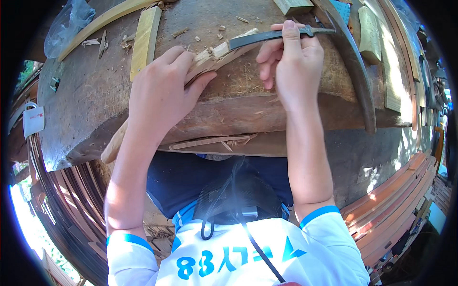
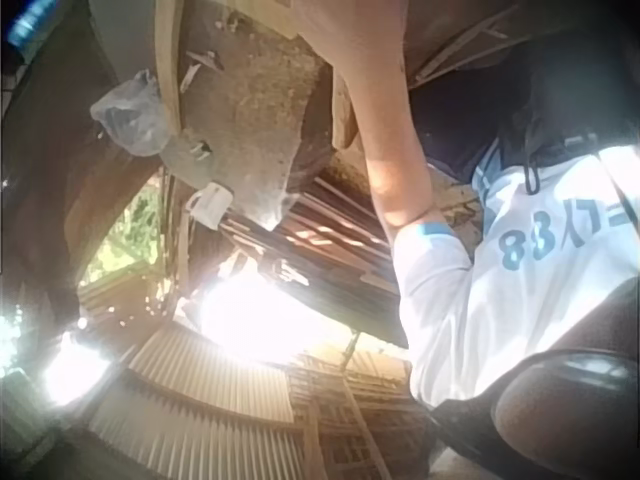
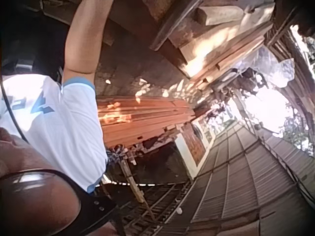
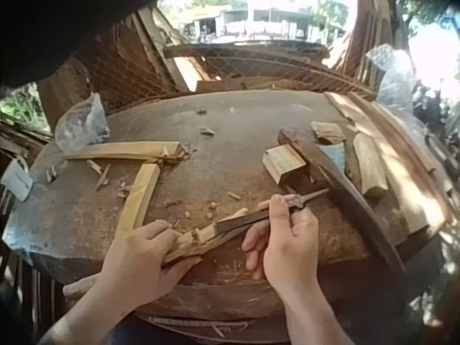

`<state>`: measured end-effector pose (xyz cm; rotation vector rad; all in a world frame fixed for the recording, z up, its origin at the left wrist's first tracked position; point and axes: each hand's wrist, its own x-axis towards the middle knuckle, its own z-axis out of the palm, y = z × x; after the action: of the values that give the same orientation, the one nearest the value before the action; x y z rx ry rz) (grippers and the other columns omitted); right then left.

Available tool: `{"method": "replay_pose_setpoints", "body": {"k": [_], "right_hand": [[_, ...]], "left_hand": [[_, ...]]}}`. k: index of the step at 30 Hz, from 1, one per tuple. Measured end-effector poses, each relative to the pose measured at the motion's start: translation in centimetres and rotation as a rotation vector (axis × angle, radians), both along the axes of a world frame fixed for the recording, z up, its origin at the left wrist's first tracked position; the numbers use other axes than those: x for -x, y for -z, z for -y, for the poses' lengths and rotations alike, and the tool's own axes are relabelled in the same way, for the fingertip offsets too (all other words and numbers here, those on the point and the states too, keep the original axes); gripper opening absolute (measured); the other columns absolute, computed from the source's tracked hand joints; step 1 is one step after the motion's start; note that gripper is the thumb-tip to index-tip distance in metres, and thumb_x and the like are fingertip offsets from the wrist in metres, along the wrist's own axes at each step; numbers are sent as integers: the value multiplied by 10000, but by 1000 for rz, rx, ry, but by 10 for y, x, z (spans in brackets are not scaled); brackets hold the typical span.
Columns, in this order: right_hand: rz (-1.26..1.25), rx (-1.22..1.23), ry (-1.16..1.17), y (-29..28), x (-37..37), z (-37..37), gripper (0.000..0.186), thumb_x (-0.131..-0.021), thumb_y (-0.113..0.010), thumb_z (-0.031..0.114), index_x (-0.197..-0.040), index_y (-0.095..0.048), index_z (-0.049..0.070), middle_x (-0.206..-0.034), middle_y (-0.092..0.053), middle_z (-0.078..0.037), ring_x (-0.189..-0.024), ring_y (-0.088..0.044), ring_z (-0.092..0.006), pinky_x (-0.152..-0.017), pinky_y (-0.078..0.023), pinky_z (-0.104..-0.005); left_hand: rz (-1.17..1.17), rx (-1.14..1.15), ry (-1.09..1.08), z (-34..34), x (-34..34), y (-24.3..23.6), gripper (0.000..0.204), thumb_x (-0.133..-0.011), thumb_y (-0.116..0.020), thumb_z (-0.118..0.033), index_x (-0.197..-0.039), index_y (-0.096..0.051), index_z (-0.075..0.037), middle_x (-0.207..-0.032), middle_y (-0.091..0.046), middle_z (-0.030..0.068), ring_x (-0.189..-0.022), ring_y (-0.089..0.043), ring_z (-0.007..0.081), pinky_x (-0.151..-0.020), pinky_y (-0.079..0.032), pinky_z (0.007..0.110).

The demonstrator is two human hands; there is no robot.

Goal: Using a chisel and hammer to carve and shape a wooden piece on a workbench.

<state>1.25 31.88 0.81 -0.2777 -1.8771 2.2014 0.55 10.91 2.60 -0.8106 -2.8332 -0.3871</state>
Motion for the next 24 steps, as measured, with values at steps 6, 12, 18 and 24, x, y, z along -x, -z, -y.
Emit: {"method": "replay_pose_setpoints", "body": {"k": [6,12,18,24], "right_hand": [[-251,248,231,-9,-5,-33,305,-1123,-423,242,-1046,-581,-7,-621,-649,-106,-411,-548,-119,-332,-395,-254],[-207,121,67,-11,-7,-33,316,-1129,-421,259,-1031,-584,7,-618,-643,-100,-378,-502,-109,-336,-357,-264],[-52,73,-96,-2,4,-13,310,-1116,-484,283,-1038,-588,2,-612,-614,-76,-377,-472,-97,-349,-324,-262],[128,128,-130,4,8,-31,336,-1089,-563,340,-1004,-615,19,-645,-586,-28,-445,-485,-64,-367,-321,-219]], "left_hand": [[9,44,-1,-5,-1,-3,381,-891,-769,-380,-866,-630,-27,-898,-639,95,-785,-689,339,-665,-562,423],[17,23,-13,0,-1,-2,374,-880,-790,-360,-854,-623,-26,-865,-621,100,-763,-668,351,-654,-542,430],[-15,-20,-2,-1,0,-2,366,-862,-814,-323,-839,-612,-19,-850,-610,105,-756,-652,359,-653,-525,429],[35,-32,44,-8,5,-6,304,-867,-801,-279,-1025,-683,-47,-924,-660,91,-792,-675,352,-687,-546,412]]}}
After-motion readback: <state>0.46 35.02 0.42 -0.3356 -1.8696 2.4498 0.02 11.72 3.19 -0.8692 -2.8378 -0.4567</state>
